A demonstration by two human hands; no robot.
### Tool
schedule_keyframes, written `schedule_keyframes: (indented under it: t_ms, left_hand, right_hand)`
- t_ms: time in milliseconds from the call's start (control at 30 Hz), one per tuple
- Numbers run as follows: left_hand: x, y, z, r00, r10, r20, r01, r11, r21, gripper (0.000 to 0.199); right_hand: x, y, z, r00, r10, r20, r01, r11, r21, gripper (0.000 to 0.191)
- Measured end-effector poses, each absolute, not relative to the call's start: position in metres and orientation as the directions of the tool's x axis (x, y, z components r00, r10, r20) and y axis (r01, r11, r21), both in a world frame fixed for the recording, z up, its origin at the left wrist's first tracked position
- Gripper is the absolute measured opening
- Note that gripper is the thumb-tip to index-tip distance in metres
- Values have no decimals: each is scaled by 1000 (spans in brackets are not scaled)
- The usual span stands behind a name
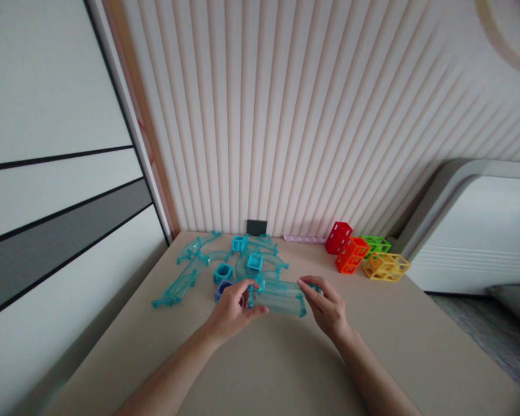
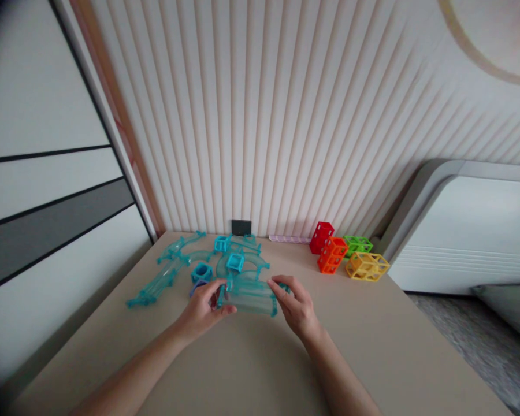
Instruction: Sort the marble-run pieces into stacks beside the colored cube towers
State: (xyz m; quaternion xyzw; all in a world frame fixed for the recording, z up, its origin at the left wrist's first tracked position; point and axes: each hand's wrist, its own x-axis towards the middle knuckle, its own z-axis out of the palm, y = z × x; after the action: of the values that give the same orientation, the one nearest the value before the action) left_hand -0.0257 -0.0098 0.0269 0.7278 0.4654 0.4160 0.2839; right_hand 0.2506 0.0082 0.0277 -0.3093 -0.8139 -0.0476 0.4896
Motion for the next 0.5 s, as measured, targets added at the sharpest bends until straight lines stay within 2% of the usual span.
schedule_keyframes:
  t_ms: [167, 333, 400, 500]
  left_hand:
    - [-24, -10, 20, 173, 937, 304, 291, -344, 893, 60]
    - [-23, -11, 16, 229, 930, 287, 79, -311, 947, 54]
    - [-23, -11, 16, 223, 926, 305, 61, -326, 943, 51]
    - [-24, -12, 17, 166, 933, 321, 124, -342, 931, 47]
  right_hand:
    - [252, 0, 30, -449, 434, 781, 567, 814, -127, 51]
    - [251, -3, 39, -522, 404, 751, 546, 835, -69, 52]
    - [250, -2, 41, -551, 390, 737, 525, 849, -57, 52]
    - [246, -1, 42, -575, 385, 722, 508, 860, -54, 51]
